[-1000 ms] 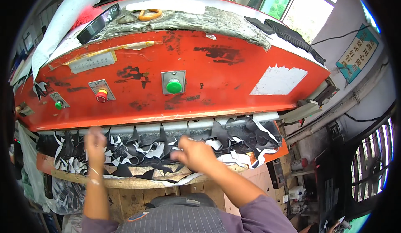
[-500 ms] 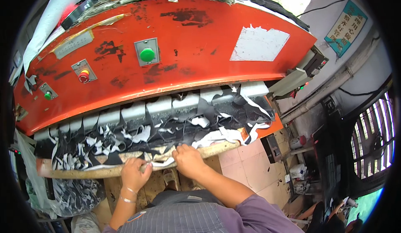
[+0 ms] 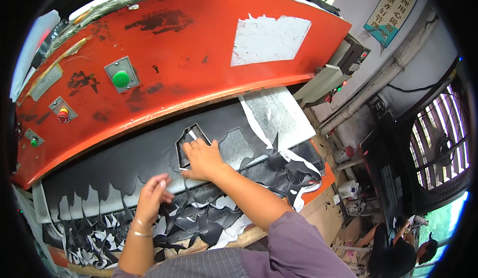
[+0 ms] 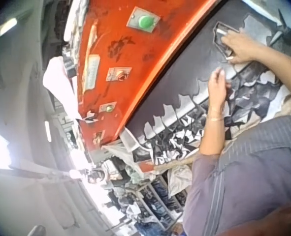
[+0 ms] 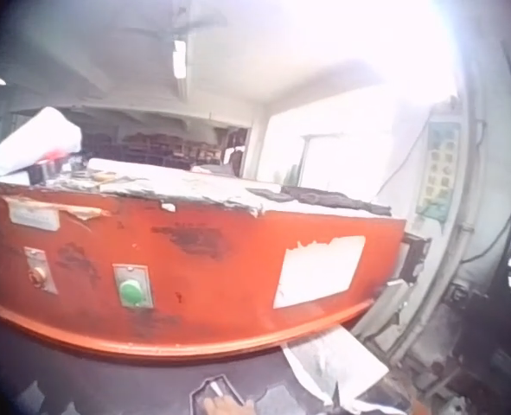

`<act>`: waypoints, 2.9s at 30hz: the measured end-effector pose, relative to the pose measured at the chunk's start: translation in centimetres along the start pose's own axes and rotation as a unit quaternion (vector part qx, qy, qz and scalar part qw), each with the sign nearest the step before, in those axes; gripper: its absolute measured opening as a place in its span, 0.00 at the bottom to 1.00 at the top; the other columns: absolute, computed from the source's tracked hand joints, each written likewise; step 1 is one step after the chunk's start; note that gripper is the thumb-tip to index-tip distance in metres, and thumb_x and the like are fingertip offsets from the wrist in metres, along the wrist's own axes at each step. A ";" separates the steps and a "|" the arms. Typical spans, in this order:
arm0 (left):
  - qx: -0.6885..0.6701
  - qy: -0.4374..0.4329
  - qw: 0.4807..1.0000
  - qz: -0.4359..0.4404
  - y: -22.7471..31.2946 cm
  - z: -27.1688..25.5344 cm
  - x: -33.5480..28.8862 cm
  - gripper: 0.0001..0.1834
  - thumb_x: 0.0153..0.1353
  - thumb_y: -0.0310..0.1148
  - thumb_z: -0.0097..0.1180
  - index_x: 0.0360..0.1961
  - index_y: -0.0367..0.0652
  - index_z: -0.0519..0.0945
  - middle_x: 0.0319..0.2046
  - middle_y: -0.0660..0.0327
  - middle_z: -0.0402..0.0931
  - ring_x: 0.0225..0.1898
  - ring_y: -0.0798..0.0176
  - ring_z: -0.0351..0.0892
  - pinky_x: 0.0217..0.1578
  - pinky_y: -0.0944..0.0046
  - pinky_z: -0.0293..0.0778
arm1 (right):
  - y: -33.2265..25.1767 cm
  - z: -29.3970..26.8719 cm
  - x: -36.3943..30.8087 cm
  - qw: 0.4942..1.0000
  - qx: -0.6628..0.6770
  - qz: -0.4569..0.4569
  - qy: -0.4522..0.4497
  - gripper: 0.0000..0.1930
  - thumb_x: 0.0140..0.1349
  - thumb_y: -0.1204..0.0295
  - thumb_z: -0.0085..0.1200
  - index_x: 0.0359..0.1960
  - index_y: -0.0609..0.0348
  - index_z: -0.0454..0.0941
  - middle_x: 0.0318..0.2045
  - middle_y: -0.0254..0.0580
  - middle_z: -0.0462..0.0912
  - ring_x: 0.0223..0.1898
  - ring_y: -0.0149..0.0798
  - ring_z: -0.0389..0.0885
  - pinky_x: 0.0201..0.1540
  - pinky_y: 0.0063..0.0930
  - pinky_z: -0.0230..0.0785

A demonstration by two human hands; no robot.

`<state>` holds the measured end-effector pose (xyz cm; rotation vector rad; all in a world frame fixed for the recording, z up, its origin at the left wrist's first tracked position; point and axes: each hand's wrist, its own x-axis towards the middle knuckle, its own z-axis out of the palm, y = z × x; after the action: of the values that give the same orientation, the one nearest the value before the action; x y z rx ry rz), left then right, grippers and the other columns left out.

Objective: Cutting shapes out of synthetic leather using an industrial hydraulic clicker press and a metal die.

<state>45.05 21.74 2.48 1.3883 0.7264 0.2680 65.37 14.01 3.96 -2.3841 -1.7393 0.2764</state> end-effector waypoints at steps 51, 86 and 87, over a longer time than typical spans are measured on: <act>0.453 0.068 0.856 0.238 -0.3 11.1 13.0 0.44 0.54 0.30 0.49 0.67 0.25 0.41 0.63 0.47 0.64 0.68 0.54 0.56 0.69 0.49 0.40 | 20.1 1.9 0.7 0.977 0.070 -0.020 0.200 0.31 0.55 0.54 0.60 0.58 0.58 0.71 0.58 0.48 0.74 0.60 0.44 0.70 0.64 0.46 0.51; 0.340 0.162 0.903 0.207 -7.3 -3.9 -21.8 0.04 0.51 0.31 0.60 0.26 0.43 0.84 0.24 0.57 0.81 0.23 0.57 0.78 0.31 0.61 0.75 | -9.8 4.4 -21.1 0.952 0.116 -0.267 -0.091 0.27 0.46 0.55 0.65 0.40 0.64 0.75 0.34 0.46 0.78 0.41 0.52 0.78 0.42 0.42 0.73; 0.376 0.110 0.891 0.230 -7.5 -1.5 -22.2 0.05 0.50 0.31 0.61 0.28 0.43 0.84 0.27 0.56 0.82 0.29 0.54 0.79 0.35 0.59 0.75 | -9.9 5.6 -22.2 0.952 0.117 -0.266 -0.092 0.27 0.46 0.55 0.65 0.40 0.64 0.75 0.34 0.46 0.78 0.41 0.52 0.78 0.42 0.42 0.73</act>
<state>25.55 8.70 2.18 2.3079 0.7078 0.5612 48.20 -3.99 2.06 -1.6906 -2.2050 0.5959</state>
